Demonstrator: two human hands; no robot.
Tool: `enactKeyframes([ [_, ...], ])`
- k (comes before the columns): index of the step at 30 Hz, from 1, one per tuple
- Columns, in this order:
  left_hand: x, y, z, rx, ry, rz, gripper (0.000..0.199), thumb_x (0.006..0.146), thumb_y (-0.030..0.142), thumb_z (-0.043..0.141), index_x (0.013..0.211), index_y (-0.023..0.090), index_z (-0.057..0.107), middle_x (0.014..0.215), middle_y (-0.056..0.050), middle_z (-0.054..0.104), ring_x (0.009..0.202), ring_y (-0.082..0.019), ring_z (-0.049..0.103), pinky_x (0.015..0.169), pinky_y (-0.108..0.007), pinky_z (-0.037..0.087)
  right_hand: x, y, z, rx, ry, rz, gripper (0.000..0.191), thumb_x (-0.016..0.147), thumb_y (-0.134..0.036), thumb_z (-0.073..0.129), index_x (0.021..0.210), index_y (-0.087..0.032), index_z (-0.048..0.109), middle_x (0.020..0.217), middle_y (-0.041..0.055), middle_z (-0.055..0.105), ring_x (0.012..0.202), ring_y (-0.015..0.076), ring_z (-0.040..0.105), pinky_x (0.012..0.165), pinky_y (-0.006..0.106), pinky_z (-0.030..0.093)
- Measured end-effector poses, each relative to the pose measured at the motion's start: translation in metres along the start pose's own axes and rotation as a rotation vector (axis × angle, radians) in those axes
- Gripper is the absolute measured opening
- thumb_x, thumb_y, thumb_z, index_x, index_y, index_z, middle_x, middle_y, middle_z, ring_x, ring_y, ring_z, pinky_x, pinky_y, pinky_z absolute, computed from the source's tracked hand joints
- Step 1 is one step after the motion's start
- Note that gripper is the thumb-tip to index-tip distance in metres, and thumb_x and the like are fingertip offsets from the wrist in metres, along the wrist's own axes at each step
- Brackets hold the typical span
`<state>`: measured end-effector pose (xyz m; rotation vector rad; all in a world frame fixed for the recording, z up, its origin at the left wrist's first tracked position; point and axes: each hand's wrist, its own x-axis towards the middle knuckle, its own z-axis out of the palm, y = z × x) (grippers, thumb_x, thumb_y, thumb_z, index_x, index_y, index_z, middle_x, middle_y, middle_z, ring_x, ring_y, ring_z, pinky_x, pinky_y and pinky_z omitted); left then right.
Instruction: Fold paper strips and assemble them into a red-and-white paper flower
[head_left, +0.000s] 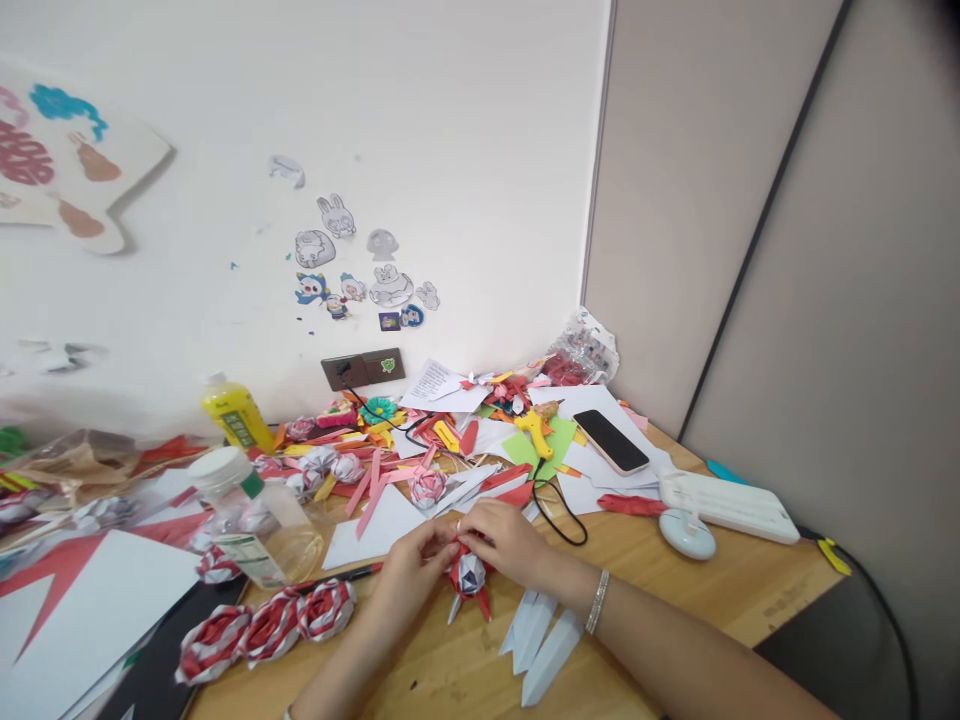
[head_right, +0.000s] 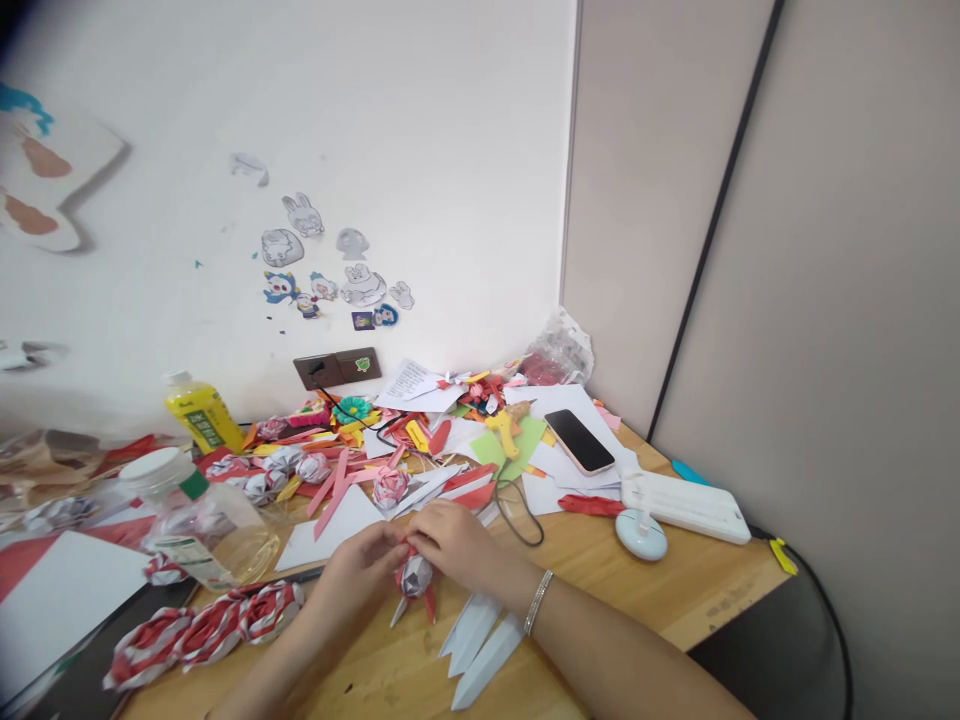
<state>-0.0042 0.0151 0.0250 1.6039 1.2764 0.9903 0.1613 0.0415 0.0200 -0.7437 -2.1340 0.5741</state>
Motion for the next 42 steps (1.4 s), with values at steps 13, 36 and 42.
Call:
enactKeyframes([
  [13,-0.001,0.001,0.000,0.012,-0.004,-0.096,0.021,0.062,0.035,0.064,0.068,0.015,0.063,0.065,-0.002,0.068,0.063,-0.019,0.061,0.060,-0.028,0.046,0.005,0.004,-0.005,0.473,-0.181,0.356,0.016,0.066,-0.009,0.062,0.080,-0.016,0.063,0.074,-0.0002,0.061,0.070,0.0128,0.058,0.065,0.022,0.045],
  [36,-0.004,0.012,-0.004,0.082,-0.065,-0.080,0.007,0.062,0.022,0.059,0.058,0.016,0.058,0.059,-0.001,0.064,0.058,-0.016,0.058,0.054,-0.026,0.043,0.003,-0.002,0.002,0.434,-0.134,0.442,0.012,0.064,-0.005,0.062,0.071,-0.013,0.065,0.069,0.0015,0.066,0.065,0.0140,0.060,0.060,0.023,0.046],
  [42,0.000,0.013,-0.011,-0.167,-0.129,-0.180,0.017,0.058,0.018,0.062,0.074,0.016,0.060,0.071,0.000,0.066,0.067,-0.017,0.061,0.064,-0.027,0.046,0.003,0.000,0.001,0.326,-0.097,0.343,0.016,0.063,-0.003,0.060,0.069,-0.015,0.069,0.067,0.0010,0.067,0.063,0.0130,0.060,0.058,0.021,0.046],
])
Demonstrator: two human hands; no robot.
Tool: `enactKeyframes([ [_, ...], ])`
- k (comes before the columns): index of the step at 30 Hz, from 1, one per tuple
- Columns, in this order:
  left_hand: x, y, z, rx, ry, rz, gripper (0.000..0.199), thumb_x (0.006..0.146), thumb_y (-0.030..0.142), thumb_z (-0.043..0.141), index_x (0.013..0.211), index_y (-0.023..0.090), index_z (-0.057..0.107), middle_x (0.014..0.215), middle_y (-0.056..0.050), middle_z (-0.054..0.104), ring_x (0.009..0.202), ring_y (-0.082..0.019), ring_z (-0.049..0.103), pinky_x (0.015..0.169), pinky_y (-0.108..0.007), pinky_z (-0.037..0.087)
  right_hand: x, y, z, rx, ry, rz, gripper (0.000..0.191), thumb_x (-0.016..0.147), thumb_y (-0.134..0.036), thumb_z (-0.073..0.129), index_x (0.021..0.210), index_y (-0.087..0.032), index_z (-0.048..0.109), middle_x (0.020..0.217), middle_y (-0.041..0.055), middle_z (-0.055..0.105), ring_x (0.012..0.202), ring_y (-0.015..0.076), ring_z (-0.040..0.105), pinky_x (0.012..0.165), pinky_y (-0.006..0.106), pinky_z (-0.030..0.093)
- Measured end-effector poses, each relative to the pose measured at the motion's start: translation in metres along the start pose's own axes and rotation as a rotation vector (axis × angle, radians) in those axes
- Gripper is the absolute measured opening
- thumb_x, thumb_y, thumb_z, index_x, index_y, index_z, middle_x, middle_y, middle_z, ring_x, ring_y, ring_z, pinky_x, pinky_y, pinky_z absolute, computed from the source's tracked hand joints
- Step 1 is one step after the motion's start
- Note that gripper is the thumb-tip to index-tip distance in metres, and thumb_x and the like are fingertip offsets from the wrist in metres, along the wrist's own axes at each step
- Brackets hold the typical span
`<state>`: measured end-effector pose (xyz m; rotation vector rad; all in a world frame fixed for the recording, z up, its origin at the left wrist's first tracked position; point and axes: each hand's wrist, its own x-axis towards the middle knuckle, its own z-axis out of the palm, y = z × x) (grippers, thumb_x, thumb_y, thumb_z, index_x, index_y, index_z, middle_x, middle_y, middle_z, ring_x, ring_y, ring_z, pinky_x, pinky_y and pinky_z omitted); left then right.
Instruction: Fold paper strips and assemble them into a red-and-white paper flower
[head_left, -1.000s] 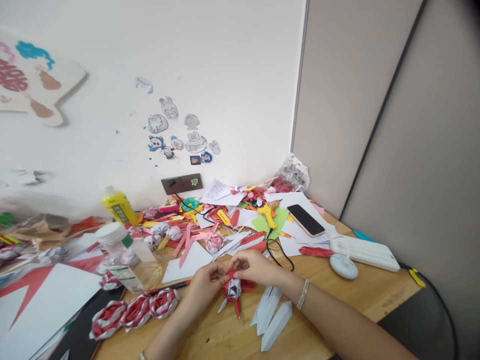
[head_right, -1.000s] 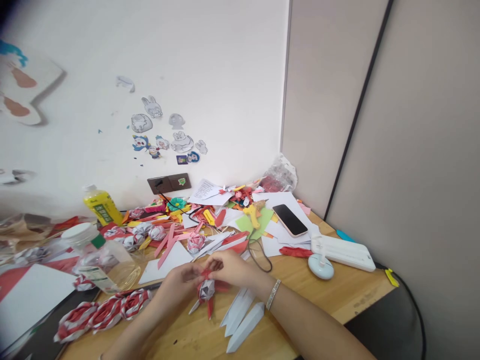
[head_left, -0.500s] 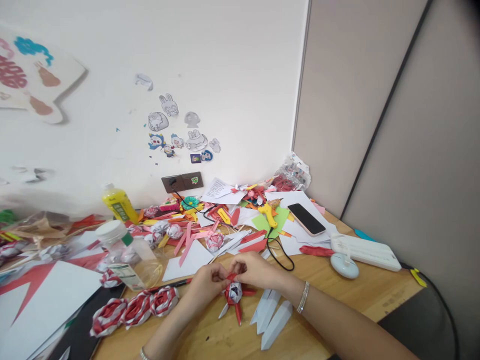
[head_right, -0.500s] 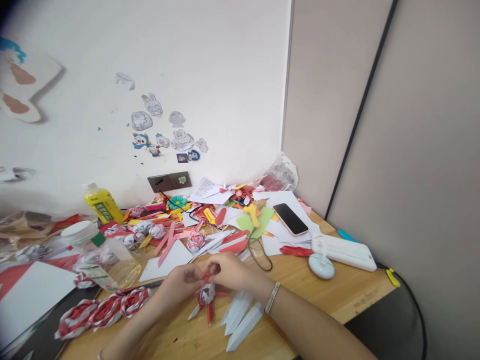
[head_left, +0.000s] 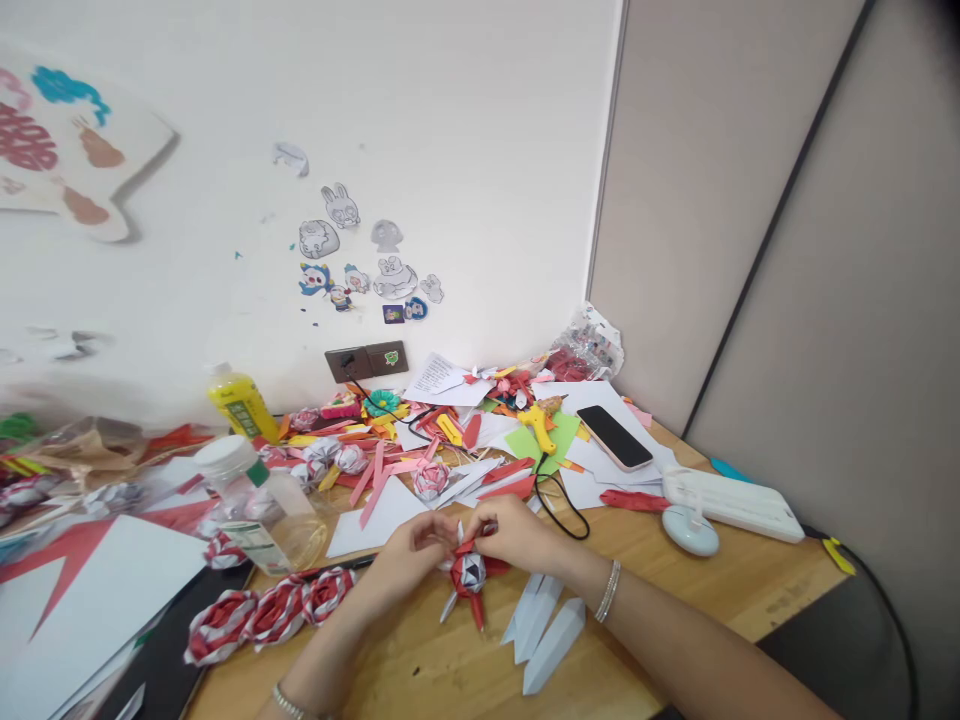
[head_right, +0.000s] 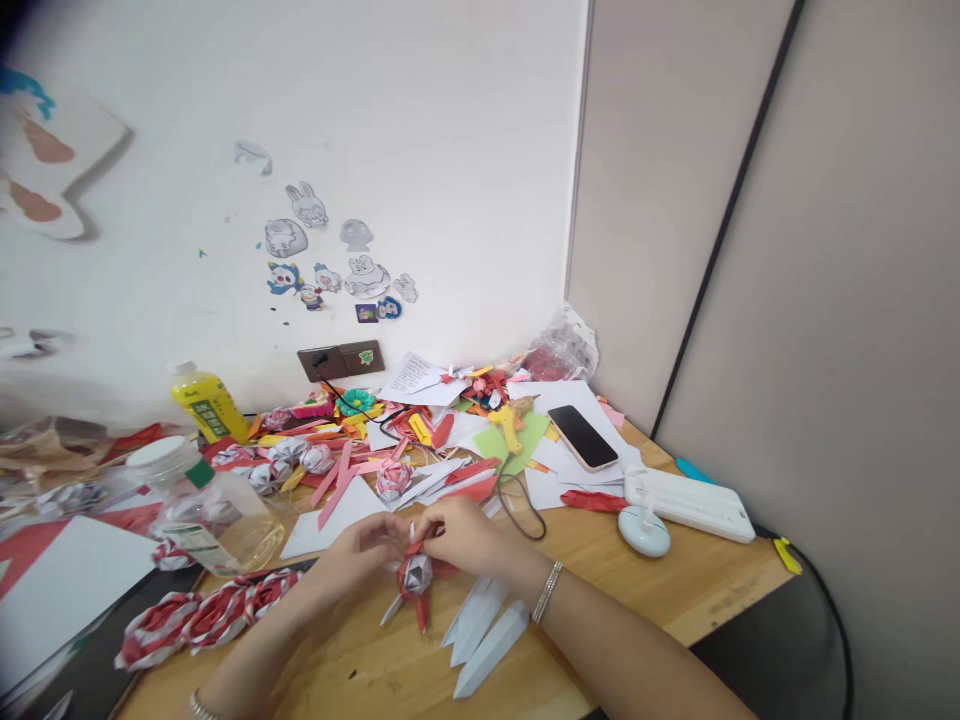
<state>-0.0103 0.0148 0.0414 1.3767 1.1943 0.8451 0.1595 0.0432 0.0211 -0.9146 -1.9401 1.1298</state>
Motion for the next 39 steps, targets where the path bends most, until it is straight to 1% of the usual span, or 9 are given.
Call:
enactKeyframes([
  [4,0.003,-0.003,0.000,0.008,-0.008,0.006,0.028,0.064,0.034,0.064,0.084,0.015,0.064,0.077,-0.003,0.069,0.072,-0.018,0.062,0.066,-0.028,0.046,0.001,0.003,-0.001,0.050,-0.029,-0.007,0.016,0.066,-0.006,0.060,0.076,-0.015,0.070,0.072,0.0020,0.068,0.067,0.0139,0.062,0.062,0.022,0.047],
  [9,0.008,-0.014,0.004,-0.013,0.100,0.027,0.036,0.056,0.046,0.070,0.070,0.015,0.060,0.064,-0.001,0.067,0.061,-0.016,0.061,0.060,-0.027,0.045,-0.001,-0.001,-0.004,0.061,-0.069,0.007,0.015,0.072,-0.015,0.060,0.083,-0.018,0.071,0.077,0.0030,0.070,0.072,0.0158,0.063,0.066,0.025,0.048],
  [14,0.011,-0.021,0.002,-0.011,0.141,0.041,0.036,0.055,0.046,0.071,0.069,0.015,0.059,0.061,-0.001,0.065,0.058,-0.016,0.059,0.056,-0.026,0.044,-0.004,-0.008,-0.010,-0.045,-0.087,-0.177,0.015,0.077,-0.016,0.059,0.085,-0.021,0.070,0.083,0.0019,0.069,0.078,0.0145,0.061,0.071,0.024,0.045],
  [18,0.011,-0.020,0.000,0.010,0.160,0.045,0.035,0.054,0.044,0.071,0.066,0.015,0.059,0.060,0.000,0.063,0.056,-0.015,0.058,0.054,-0.027,0.044,-0.004,-0.007,-0.013,-0.167,-0.125,-0.362,0.013,0.079,-0.020,0.059,0.087,-0.022,0.070,0.084,0.0023,0.069,0.082,0.0146,0.059,0.078,0.026,0.042],
  [20,0.011,-0.018,0.000,0.019,0.160,0.050,0.034,0.054,0.044,0.071,0.066,0.015,0.059,0.058,0.001,0.062,0.055,-0.015,0.058,0.055,-0.026,0.044,-0.004,-0.008,-0.014,-0.186,-0.158,-0.401,0.014,0.081,-0.023,0.058,0.089,-0.021,0.069,0.086,0.0031,0.068,0.081,0.0144,0.059,0.078,0.026,0.042],
  [26,0.008,-0.013,0.002,0.041,0.144,0.060,0.034,0.054,0.045,0.070,0.066,0.015,0.059,0.061,0.000,0.063,0.059,-0.016,0.059,0.057,-0.026,0.045,-0.007,-0.015,-0.013,-0.153,-0.165,-0.265,0.024,0.088,-0.025,0.045,0.089,-0.018,0.068,0.089,0.0039,0.068,0.082,0.0130,0.059,0.074,0.023,0.043],
  [32,0.009,-0.016,0.001,0.039,0.176,0.047,0.035,0.055,0.046,0.070,0.067,0.015,0.059,0.059,0.000,0.064,0.057,-0.016,0.059,0.055,-0.026,0.045,-0.007,-0.017,-0.010,-0.205,-0.118,-0.360,0.021,0.086,-0.023,0.048,0.083,-0.017,0.068,0.085,0.0044,0.066,0.082,0.0136,0.057,0.077,0.025,0.043],
  [35,0.009,-0.015,0.002,0.036,0.181,0.041,0.033,0.055,0.045,0.069,0.066,0.015,0.059,0.055,0.001,0.063,0.053,-0.015,0.058,0.054,-0.026,0.045,-0.007,-0.017,-0.012,-0.242,-0.141,-0.417,0.021,0.086,-0.022,0.048,0.083,-0.017,0.068,0.084,0.0038,0.066,0.081,0.0135,0.057,0.077,0.026,0.042],
  [39,0.007,-0.011,0.004,0.042,0.179,0.051,0.031,0.054,0.043,0.070,0.064,0.015,0.059,0.056,0.001,0.063,0.054,-0.015,0.058,0.054,-0.026,0.044,-0.006,-0.012,-0.010,-0.219,-0.130,-0.365,0.021,0.087,-0.023,0.047,0.080,-0.017,0.067,0.083,0.0034,0.066,0.080,0.0132,0.057,0.076,0.025,0.041],
])
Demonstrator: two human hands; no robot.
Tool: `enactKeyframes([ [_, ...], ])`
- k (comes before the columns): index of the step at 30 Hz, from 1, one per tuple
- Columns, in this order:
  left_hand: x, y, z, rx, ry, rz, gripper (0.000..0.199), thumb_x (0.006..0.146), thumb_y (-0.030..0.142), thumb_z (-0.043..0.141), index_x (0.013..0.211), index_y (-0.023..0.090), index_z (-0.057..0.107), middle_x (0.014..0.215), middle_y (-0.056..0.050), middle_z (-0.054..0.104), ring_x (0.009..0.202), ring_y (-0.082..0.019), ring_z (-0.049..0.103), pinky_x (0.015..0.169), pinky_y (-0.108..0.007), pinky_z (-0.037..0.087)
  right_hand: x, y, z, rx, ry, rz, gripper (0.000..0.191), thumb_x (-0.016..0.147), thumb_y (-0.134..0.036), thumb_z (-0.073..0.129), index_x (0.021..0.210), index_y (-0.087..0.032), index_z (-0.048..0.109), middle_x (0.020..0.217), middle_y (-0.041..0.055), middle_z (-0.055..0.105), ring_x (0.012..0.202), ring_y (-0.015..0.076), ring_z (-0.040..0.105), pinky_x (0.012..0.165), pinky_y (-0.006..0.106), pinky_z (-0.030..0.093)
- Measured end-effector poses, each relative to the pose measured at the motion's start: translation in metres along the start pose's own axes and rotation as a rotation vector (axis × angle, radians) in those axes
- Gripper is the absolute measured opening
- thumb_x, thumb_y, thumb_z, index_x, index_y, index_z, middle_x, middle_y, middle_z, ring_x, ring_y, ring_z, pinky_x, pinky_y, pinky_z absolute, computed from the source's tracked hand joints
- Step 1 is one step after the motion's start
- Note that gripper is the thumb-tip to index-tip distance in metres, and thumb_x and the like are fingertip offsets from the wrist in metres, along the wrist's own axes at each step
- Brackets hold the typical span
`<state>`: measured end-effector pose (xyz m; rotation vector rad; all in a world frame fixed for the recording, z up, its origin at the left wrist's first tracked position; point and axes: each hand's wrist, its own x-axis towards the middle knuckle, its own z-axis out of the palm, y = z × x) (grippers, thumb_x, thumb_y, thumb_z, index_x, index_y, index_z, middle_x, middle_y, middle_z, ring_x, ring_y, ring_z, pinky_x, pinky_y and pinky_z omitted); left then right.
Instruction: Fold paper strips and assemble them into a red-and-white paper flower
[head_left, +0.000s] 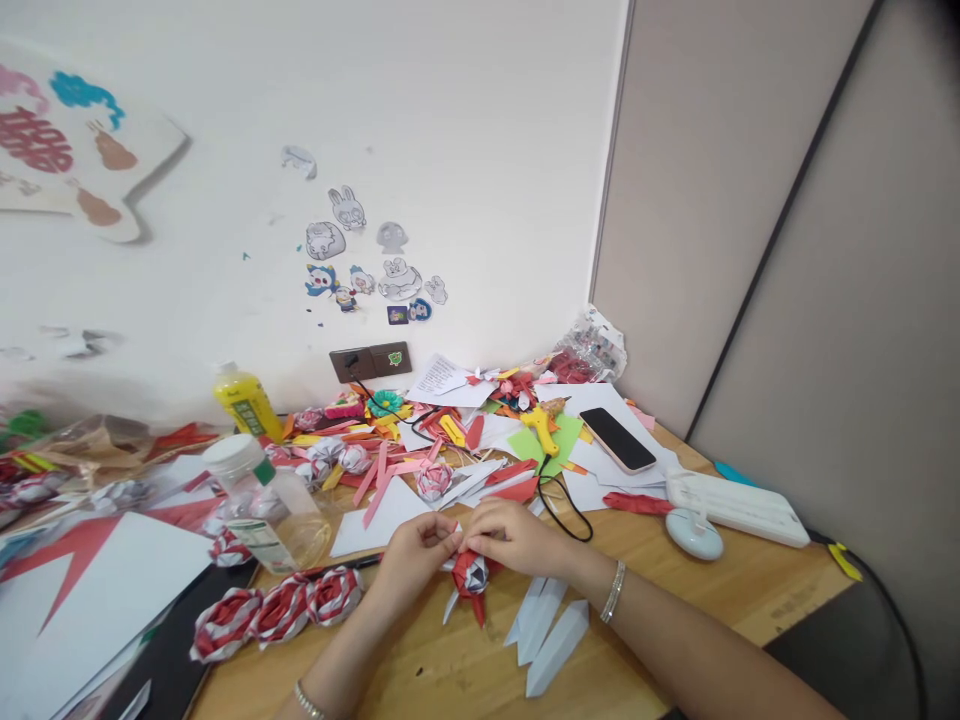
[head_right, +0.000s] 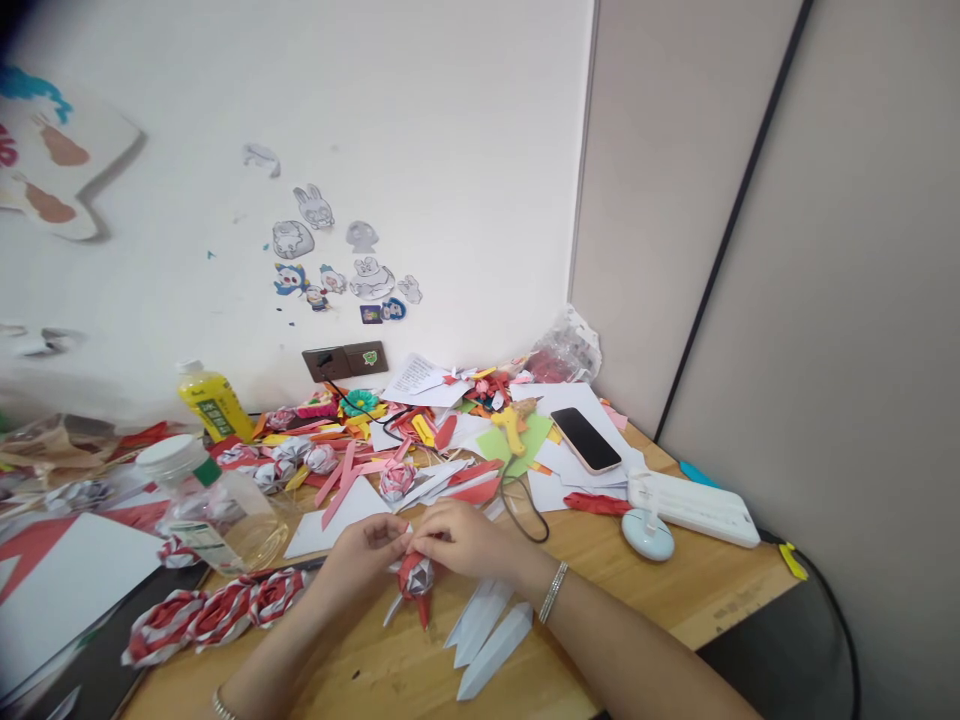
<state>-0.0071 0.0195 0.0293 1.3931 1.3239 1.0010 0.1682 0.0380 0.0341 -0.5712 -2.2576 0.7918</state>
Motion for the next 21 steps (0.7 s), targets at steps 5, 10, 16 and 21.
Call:
enactKeyframes([
  [5,-0.0023,0.0043,0.0016,-0.001,0.007,0.016,0.031,0.054,0.043,0.069,0.063,0.015,0.058,0.056,0.002,0.061,0.054,-0.015,0.057,0.053,-0.026,0.043,0.0002,0.0037,0.0072,-0.023,0.036,0.089,0.023,0.088,-0.022,0.045,0.078,-0.018,0.065,0.080,0.0018,0.067,0.076,0.0131,0.056,0.072,0.024,0.041],
  [10,-0.0022,0.0019,0.0030,-0.002,0.011,0.022,0.028,0.056,0.039,0.069,0.062,0.015,0.059,0.056,0.001,0.062,0.054,-0.015,0.057,0.053,-0.025,0.043,0.0010,-0.0017,0.0055,-0.118,0.047,-0.058,0.024,0.087,-0.019,0.045,0.070,-0.017,0.062,0.076,0.0019,0.065,0.075,0.0134,0.053,0.072,0.024,0.039],
  [16,-0.0006,-0.0033,0.0037,0.000,0.021,0.032,0.026,0.057,0.038,0.068,0.064,0.015,0.059,0.055,0.001,0.061,0.053,-0.014,0.056,0.052,-0.025,0.042,-0.0002,-0.0023,0.0041,-0.258,-0.009,-0.194,0.024,0.085,-0.016,0.044,0.065,-0.017,0.057,0.071,0.0021,0.060,0.071,0.0132,0.050,0.071,0.026,0.037],
  [21,0.0030,-0.0050,0.0009,0.010,0.056,0.039,0.026,0.055,0.038,0.069,0.062,0.015,0.059,0.055,0.001,0.061,0.053,-0.014,0.056,0.052,-0.024,0.042,0.0007,0.0007,0.0068,-0.210,0.077,-0.100,0.024,0.087,-0.016,0.043,0.066,-0.017,0.056,0.070,0.0004,0.061,0.070,0.0126,0.049,0.069,0.024,0.037],
])
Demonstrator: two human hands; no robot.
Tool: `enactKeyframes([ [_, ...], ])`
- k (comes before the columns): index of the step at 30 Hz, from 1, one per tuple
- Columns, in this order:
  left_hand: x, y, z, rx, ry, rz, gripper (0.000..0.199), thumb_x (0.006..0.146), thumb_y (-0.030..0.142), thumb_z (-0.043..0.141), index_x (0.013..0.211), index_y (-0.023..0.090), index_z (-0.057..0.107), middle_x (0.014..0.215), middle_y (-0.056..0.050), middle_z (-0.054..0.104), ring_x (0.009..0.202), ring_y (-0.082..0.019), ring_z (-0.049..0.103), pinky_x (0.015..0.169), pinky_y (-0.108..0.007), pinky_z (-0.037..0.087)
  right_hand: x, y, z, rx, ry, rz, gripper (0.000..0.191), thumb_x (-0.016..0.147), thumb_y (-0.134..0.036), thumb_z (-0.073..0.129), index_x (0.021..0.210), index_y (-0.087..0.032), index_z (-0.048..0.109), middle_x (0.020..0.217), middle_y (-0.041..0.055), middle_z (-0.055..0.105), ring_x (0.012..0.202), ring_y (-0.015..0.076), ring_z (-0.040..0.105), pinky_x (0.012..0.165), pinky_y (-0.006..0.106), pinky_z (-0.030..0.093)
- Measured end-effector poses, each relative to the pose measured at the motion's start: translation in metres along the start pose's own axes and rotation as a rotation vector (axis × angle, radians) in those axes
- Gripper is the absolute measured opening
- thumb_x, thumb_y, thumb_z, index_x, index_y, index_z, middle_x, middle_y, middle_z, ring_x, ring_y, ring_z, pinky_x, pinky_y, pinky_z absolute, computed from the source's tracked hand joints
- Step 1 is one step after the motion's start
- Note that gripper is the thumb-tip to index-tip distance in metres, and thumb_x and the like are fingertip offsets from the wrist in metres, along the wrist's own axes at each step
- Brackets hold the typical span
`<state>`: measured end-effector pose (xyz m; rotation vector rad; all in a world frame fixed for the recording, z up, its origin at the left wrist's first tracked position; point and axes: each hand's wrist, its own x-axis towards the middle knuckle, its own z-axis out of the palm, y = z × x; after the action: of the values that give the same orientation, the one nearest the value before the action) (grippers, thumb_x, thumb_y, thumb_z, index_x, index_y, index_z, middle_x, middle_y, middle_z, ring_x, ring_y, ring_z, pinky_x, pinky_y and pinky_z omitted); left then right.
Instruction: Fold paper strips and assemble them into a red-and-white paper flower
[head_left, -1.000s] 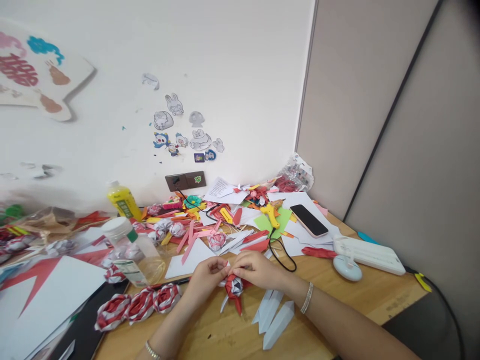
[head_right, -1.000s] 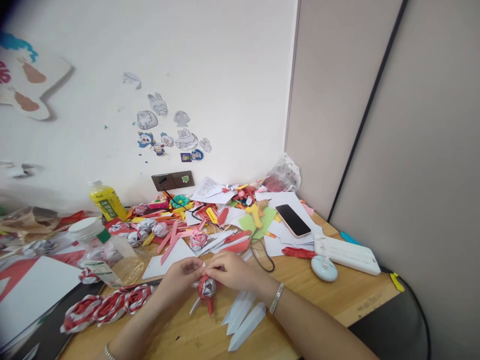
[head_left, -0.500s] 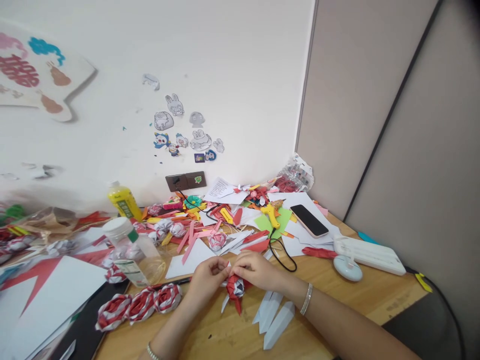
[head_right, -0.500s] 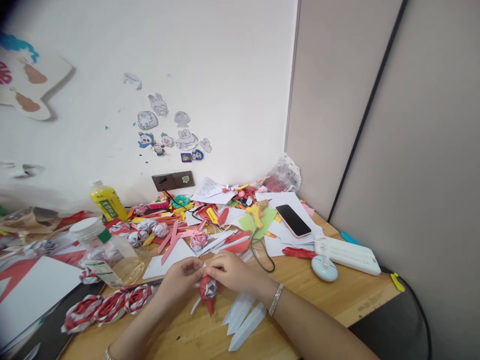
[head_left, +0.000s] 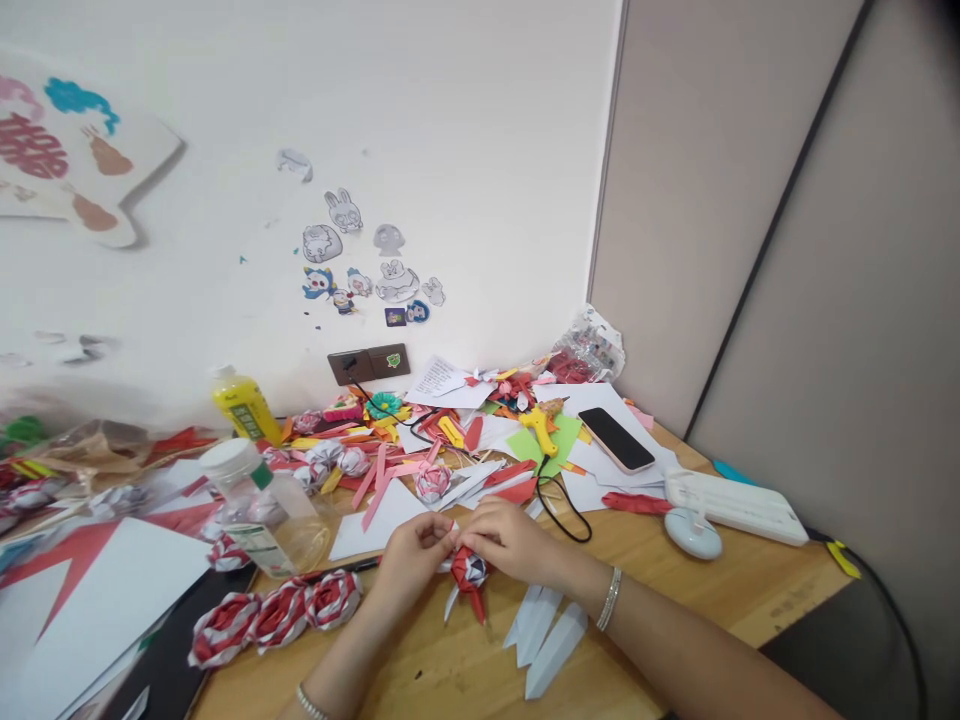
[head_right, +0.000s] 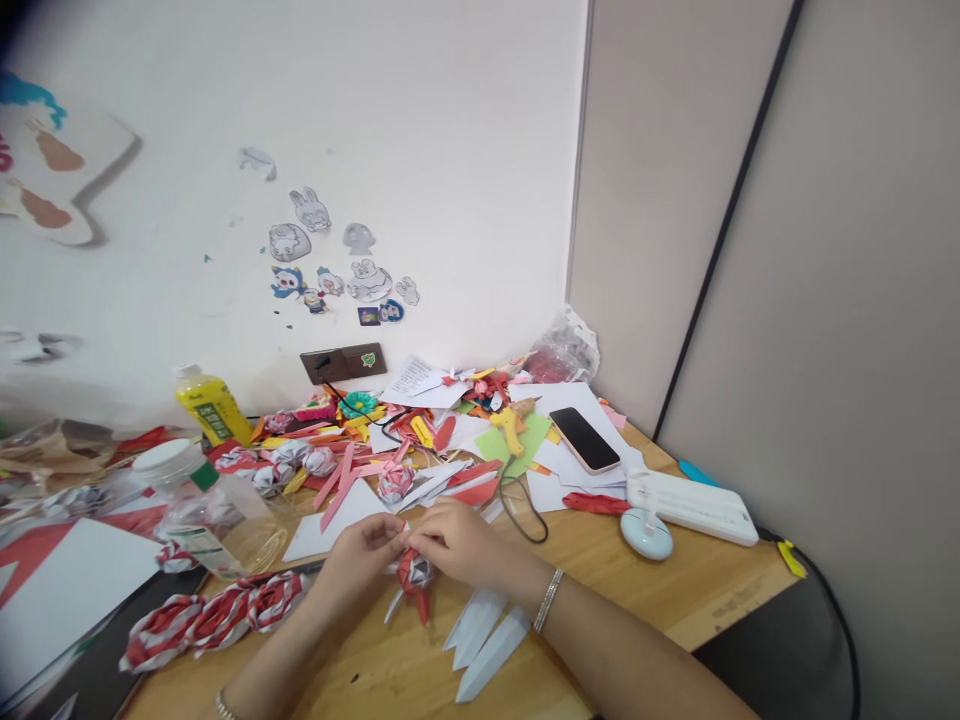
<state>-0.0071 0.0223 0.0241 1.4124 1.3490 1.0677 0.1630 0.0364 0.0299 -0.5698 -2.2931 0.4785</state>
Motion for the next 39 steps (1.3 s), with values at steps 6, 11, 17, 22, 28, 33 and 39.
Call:
enactKeyframes([
  [6,0.003,-0.004,-0.002,-0.003,0.058,0.006,0.026,0.058,0.039,0.068,0.063,0.015,0.060,0.055,0.002,0.060,0.052,-0.014,0.056,0.051,-0.024,0.042,0.003,0.005,0.005,-0.012,0.003,-0.080,0.029,0.089,-0.021,0.040,0.064,-0.017,0.054,0.068,0.0019,0.057,0.069,0.0134,0.048,0.070,0.026,0.037],
  [11,0.003,-0.003,-0.001,-0.040,0.053,0.014,0.027,0.056,0.039,0.070,0.062,0.014,0.059,0.054,0.002,0.060,0.051,-0.013,0.054,0.051,-0.023,0.042,0.005,0.002,-0.003,0.037,-0.030,-0.108,0.029,0.089,-0.023,0.040,0.066,-0.017,0.057,0.066,0.0018,0.056,0.068,0.0133,0.050,0.071,0.027,0.039],
  [17,0.005,0.003,-0.001,-0.140,0.102,0.062,0.030,0.059,0.045,0.066,0.066,0.018,0.055,0.059,0.005,0.058,0.058,-0.013,0.056,0.059,-0.024,0.045,0.004,0.012,-0.008,0.352,0.399,0.327,0.018,0.082,-0.028,0.053,0.097,-0.019,0.059,0.098,0.0053,0.061,0.094,0.0169,0.055,0.084,0.031,0.041],
  [22,0.007,0.002,0.001,-0.209,0.089,0.067,0.035,0.054,0.046,0.070,0.063,0.018,0.052,0.058,0.003,0.059,0.060,-0.014,0.058,0.062,-0.026,0.046,0.005,0.029,0.007,0.613,0.231,0.566,0.018,0.072,-0.031,0.061,0.080,-0.015,0.062,0.075,0.0018,0.064,0.070,0.0155,0.059,0.065,0.027,0.046],
  [28,0.003,-0.003,0.006,-0.287,0.044,0.016,0.035,0.061,0.043,0.068,0.083,0.018,0.055,0.072,-0.002,0.066,0.062,-0.015,0.061,0.058,-0.027,0.047,0.009,0.021,0.008,0.636,0.286,0.576,0.012,0.067,-0.025,0.064,0.075,-0.016,0.061,0.074,0.0004,0.061,0.070,0.0144,0.057,0.063,0.025,0.045],
  [33,-0.001,0.004,0.008,-0.196,0.122,0.042,0.029,0.058,0.039,0.071,0.071,0.016,0.060,0.065,0.001,0.062,0.054,-0.012,0.055,0.051,-0.022,0.043,0.008,0.009,0.006,0.671,0.314,0.529,0.012,0.068,-0.022,0.064,0.077,-0.017,0.061,0.078,0.0002,0.061,0.074,0.0147,0.057,0.067,0.025,0.045],
  [39,-0.009,0.019,0.006,-0.112,0.160,0.166,0.023,0.060,0.035,0.068,0.072,0.017,0.063,0.071,-0.001,0.064,0.069,-0.016,0.058,0.062,-0.026,0.048,0.009,-0.008,-0.001,0.576,0.328,0.452,0.012,0.071,-0.019,0.062,0.082,-0.018,0.062,0.083,0.0008,0.062,0.080,0.0151,0.057,0.070,0.024,0.044],
])
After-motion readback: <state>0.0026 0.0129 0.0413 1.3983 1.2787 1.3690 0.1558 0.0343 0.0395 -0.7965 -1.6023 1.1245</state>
